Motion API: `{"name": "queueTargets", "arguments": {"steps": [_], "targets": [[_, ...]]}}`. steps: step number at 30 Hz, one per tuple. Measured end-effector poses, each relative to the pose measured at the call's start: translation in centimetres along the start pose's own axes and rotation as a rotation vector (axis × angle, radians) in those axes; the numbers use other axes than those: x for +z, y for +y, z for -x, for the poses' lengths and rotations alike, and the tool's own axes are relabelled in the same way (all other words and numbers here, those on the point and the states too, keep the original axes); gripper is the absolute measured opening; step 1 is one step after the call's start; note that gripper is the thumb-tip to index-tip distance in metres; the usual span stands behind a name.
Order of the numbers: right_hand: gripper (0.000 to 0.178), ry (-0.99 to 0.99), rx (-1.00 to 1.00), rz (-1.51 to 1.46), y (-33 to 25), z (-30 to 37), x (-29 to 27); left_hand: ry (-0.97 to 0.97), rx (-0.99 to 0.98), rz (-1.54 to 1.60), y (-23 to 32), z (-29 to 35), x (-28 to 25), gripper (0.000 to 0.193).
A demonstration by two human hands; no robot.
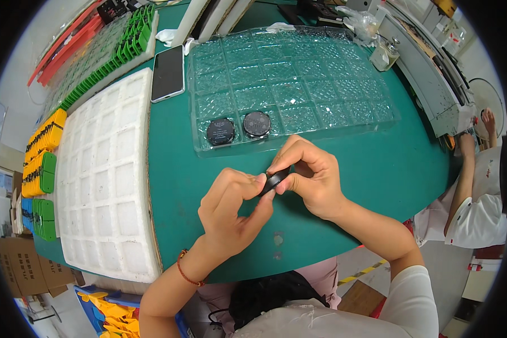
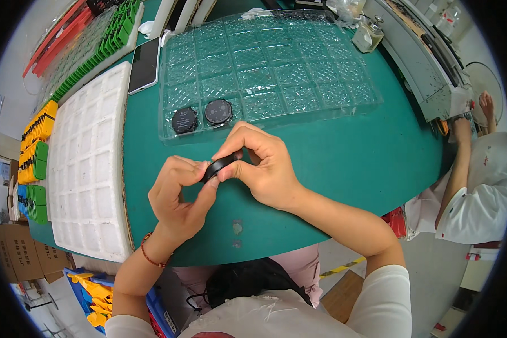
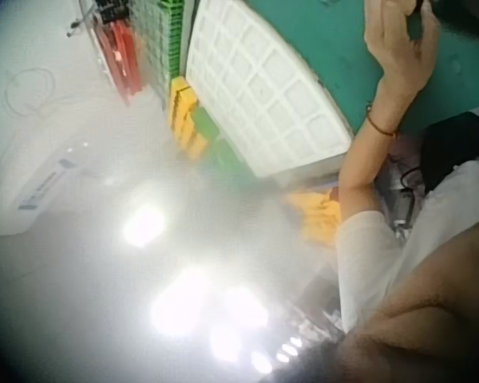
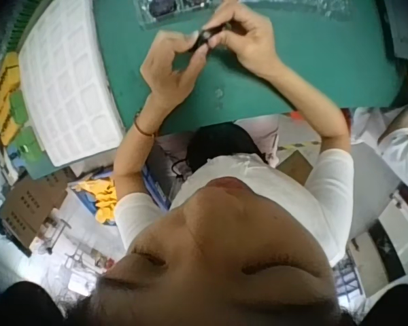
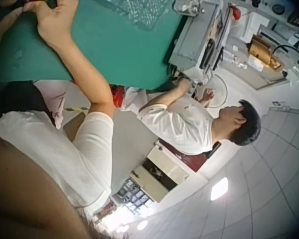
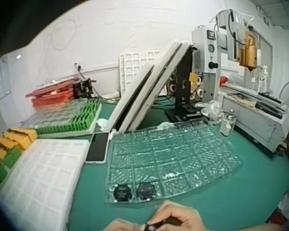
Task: The recorder is assembling small circular electronic components into colorful plastic housings at a factory workstation.
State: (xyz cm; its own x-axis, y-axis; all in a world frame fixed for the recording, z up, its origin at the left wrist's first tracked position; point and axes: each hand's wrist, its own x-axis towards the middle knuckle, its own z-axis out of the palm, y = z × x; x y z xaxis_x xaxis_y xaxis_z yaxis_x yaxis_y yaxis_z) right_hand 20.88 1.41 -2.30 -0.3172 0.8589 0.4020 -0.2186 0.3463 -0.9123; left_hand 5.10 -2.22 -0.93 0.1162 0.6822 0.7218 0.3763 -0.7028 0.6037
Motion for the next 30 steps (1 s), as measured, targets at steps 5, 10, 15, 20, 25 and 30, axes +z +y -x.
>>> {"name": "queueTargets", "arguments": {"steps": [5,10,15,20,25,30], "targets": [[0.018,0.011,-0.008,-0.017,-0.2,0.1,0.1,-0.015,0.019,0.007,0.0,0.0,-0.1,0.022],[0.018,0.009,-0.029,0.040,-0.2,0.2,-0.3,-0.046,-0.029,-0.001,0.0,0.0,0.0,0.023],[0.020,0.035,-0.277,0.372,-0.6,-0.2,0.3,-0.057,-0.201,0.080,-0.7,0.2,0.7,0.033],[0.037,-0.031,-0.358,0.419,-0.1,-0.4,0.0,-0.093,-0.248,0.146,-0.5,-0.2,0.4,0.033],[0.053,-0.019,-0.291,0.397,-0.4,-0.4,-0.1,-0.017,-0.284,0.384,-0.7,-0.1,0.4,0.031],[0.051,-0.027,-0.279,0.388,-0.4,-0.3,-0.1,-0.014,-0.269,0.371,-0.8,-0.2,0.1,0.031]]}}
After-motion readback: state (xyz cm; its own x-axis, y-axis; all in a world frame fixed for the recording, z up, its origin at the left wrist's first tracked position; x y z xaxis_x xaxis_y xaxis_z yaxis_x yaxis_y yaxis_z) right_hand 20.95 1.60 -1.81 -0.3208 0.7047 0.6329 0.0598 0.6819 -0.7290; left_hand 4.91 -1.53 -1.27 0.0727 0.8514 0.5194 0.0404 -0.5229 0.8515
